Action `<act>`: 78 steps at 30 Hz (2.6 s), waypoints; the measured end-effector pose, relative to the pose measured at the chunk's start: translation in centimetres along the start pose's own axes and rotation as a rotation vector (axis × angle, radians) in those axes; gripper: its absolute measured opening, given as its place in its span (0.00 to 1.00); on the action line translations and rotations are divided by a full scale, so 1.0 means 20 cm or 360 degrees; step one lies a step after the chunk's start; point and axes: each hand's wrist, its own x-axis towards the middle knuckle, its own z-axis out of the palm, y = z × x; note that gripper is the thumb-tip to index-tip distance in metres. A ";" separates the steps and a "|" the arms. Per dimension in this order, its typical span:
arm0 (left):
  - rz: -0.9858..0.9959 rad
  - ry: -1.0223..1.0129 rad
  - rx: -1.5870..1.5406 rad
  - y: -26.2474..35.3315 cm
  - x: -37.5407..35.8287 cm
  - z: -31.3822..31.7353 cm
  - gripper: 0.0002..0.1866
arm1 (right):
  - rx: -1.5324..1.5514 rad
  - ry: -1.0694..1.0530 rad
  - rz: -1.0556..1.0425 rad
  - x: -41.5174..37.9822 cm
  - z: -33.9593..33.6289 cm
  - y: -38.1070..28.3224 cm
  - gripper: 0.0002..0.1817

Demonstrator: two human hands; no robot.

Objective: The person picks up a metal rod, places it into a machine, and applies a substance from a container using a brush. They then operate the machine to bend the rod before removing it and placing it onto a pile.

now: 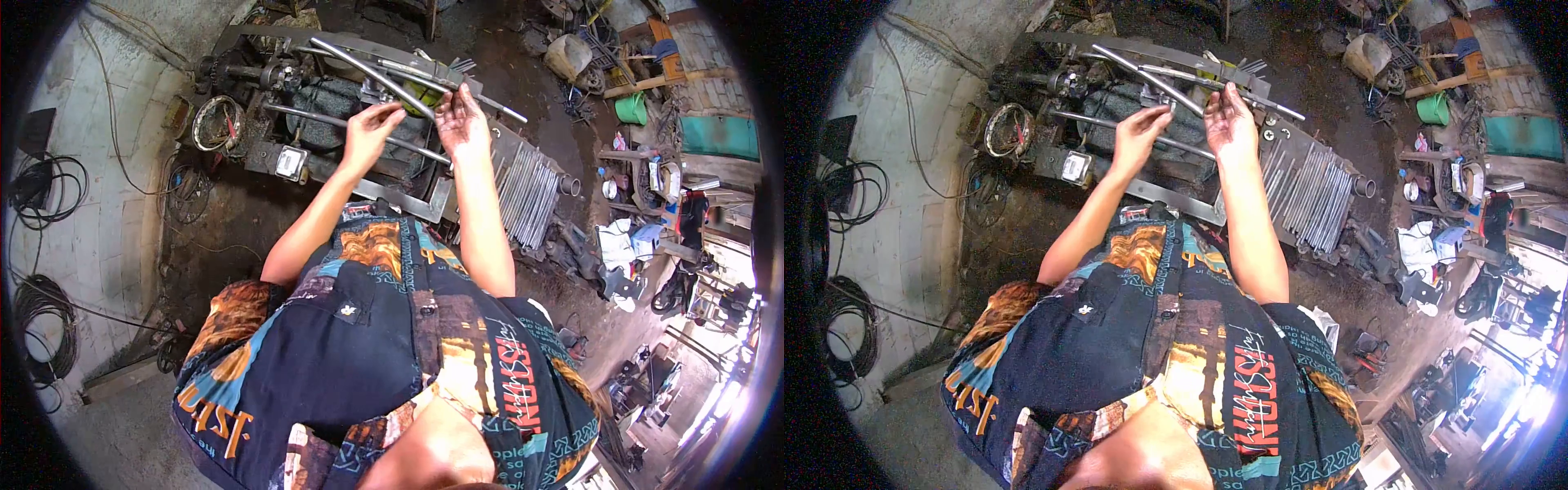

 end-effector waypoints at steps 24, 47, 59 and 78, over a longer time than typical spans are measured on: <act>-0.0374 0.0170 -0.0468 -0.27 0.01 0.46 0.11 | -0.0328 0.0214 0.0387 0.02 -0.41 0.03 0.16; -0.0700 0.0016 0.0068 -0.56 -0.21 0.12 0.16 | -0.3161 -0.1003 -0.1079 0.05 -0.69 -0.02 0.12; -0.0484 0.0130 0.0645 -0.35 -0.17 -0.31 0.14 | -0.3921 -0.0551 -0.1174 0.35 -0.97 -0.30 0.07; -0.0508 0.0086 0.0778 -0.29 -0.17 -0.25 0.16 | -0.3855 -0.0801 -0.1852 0.75 -1.11 -0.40 0.09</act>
